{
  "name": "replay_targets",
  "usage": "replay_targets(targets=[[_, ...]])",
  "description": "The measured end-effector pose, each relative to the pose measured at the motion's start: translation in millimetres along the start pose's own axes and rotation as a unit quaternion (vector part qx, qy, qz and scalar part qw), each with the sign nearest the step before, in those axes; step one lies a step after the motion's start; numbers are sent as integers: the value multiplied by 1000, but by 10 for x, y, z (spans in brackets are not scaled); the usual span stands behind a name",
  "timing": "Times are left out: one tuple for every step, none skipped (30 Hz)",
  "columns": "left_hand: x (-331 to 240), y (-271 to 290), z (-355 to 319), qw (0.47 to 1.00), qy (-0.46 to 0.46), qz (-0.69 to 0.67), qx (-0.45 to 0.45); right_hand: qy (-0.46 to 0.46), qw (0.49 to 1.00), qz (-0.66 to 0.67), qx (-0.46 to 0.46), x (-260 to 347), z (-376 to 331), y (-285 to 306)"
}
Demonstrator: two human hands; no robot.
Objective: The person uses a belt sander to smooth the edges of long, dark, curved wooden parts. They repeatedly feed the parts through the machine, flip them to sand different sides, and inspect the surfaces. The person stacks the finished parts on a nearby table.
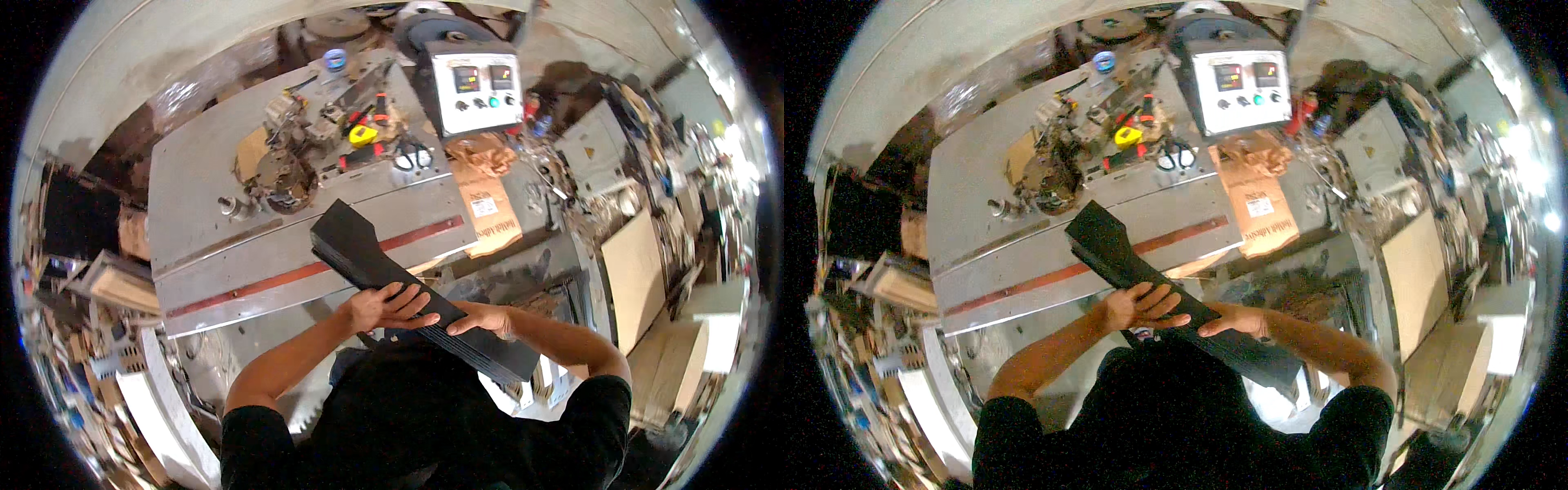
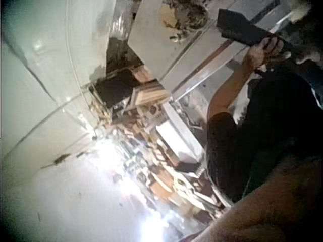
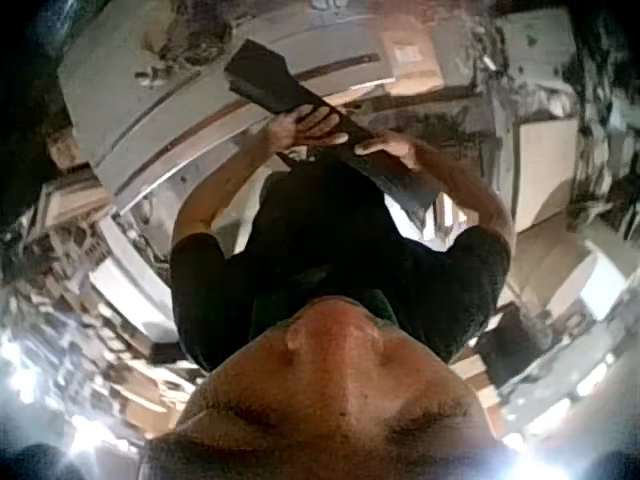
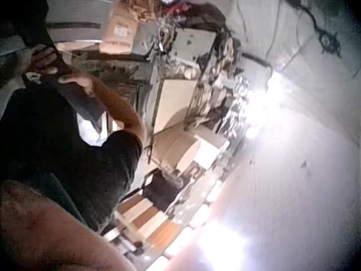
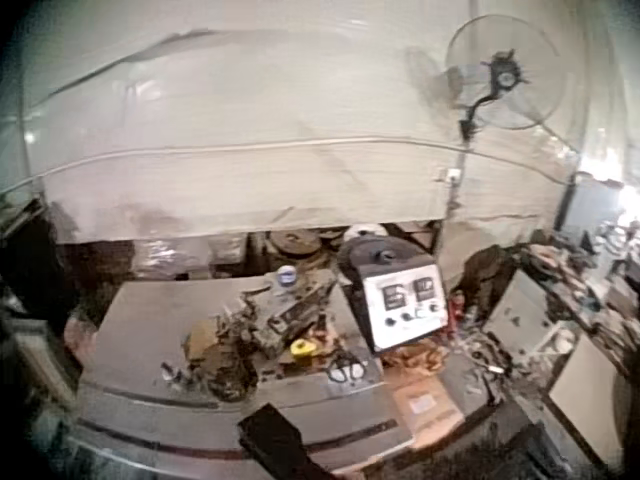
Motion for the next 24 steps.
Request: replay_targets(targets=[[44,-118,28,998,36,-42,-9,-8,1000,-9,-3,86,11,137],[56,-215,40,997,60,-46,6,-14,1000,-16,-5,162,47,252],[90,-311,43,995,83,-47,19,-18,1000,-2,-24,337,14,275],[107,-419,37,993,106,-47,33,-21,1000,-2,-6,414,94,405],[63,-597,23,990,120,-59,54,-25,1000,-4,9,446,174,566],[70,-735,44,983,139,-81,85,-31,999,-7,25,503,251,705],[86,-872,46,975,160,-103,116,6,999,-34,15,596,328,832],[112,-972,71,964,182,-127,145,-5,999,-52,13,594,450,1048],[194,-1033,102,970,205,-73,112,5,998,-48,28,718,510,1134],[259,-1076,125,969,230,-23,81,15,998,-44,44,830,569,1200],[301,-1188,117,967,243,-16,73,37,995,-97,15,904,655,1366],[346,-1229,119,964,258,-8,69,25,992,-125,4,1029,683,1428],[394,-1277,138,955,289,-10,63,15,988,-154,-7,1173,724,1483],[467,-1324,192,946,318,-12,53,7,983,-181,-21,1288,750,1515],[550,-1331,228,941,333,-10,59,75,981,-177,-4,1420,788,1472],[633,-1337,269,934,351,-7,66,52,983,-177,1,1474,830,1493],[757,-1281,326,931,355,1,87,30,984,-177,4,1554,878,1536],[854,-1258,354,928,358,7,107,9,985,-175,4,1633,908,1578],[898,-1277,350,931,340,10,134,-11,980,-197,17,1708,932,1589],[938,-1282,353,927,347,-1,141,-15,981,-194,23,1741,958,1620],[977,-1284,363,924,354,-12,148,-19,981,-190,28,1752,995,1655],[1015,-1293,370,920,359,-23,155,-23,982,-186,33,1767,1018,1678],[1033,-1330,372,919,364,-20,152,-22,981,-188,31,1799,1020,1688],[1056,-1372,373,918,367,-18,148,-22,981,-189,29,1831,1020,1698]])
Point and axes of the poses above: each hand's wrist, its own z-axis towards the middle knuckle, its own y-axis out of the back of the hand, x = y × z, the point moved 5 cm from there along z, towards the middle knuckle, and after that the axes turned 5 degrees about z, right-handed, at the moved point
